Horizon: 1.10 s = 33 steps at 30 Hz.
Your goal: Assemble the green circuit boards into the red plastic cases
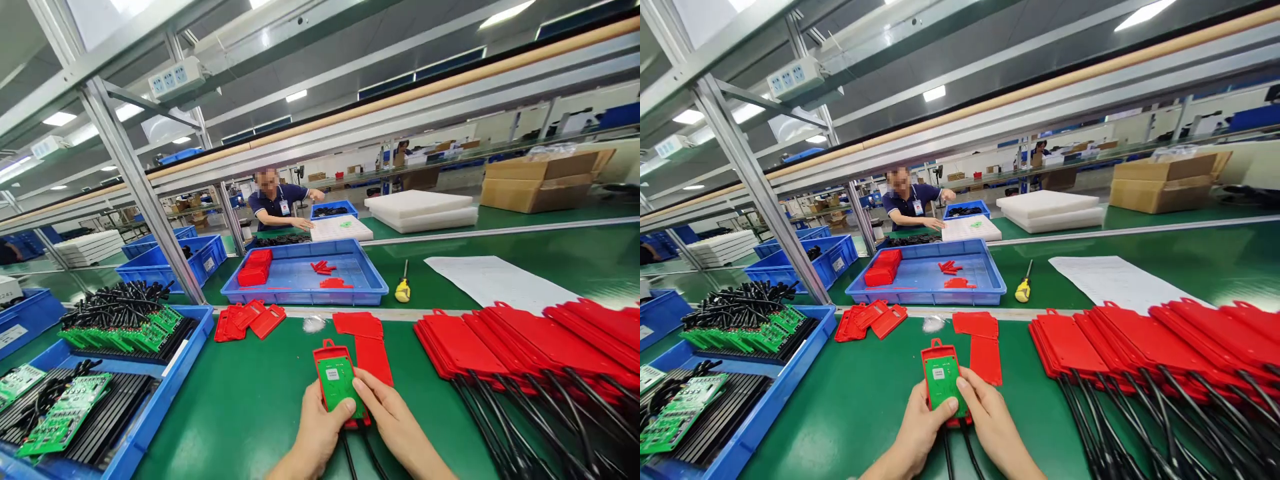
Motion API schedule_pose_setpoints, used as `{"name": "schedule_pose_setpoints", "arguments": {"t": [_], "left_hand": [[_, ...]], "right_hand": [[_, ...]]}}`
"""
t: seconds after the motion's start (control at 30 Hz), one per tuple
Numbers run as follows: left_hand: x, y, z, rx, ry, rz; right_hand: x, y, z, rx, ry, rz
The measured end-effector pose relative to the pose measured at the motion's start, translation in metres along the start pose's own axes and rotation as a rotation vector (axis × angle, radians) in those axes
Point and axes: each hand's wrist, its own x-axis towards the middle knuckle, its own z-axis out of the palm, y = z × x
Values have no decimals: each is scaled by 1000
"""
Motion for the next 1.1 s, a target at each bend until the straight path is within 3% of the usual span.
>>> {"name": "schedule_pose_setpoints", "arguments": {"t": [0.13, 0.23, 0.37, 0.5, 0.8, 0.97, 1.1], "left_hand": [[-1, 17, -10, 330, 11, 144], [4, 31, -19, 184, 47, 102], [10, 37, -27, -51, -54, -14], [10, 33, -26, -39, -62, -12], [6, 27, -10, -80, 59, 14], [9, 28, -9, -166, 75, -25], [6, 27, -9, -407, -57, -221]], "right_hand": [[-4, 2, 2, -251, 91, -58], [-9, -1, 2, -360, 84, -39], [-17, -7, 8, -435, 9, -12], [-21, -7, 17, -419, 12, 23], [-21, -1, 19, -439, 88, 39], [-20, -2, 21, -245, 96, 104], [-15, -3, 19, 161, 77, 166]]}}
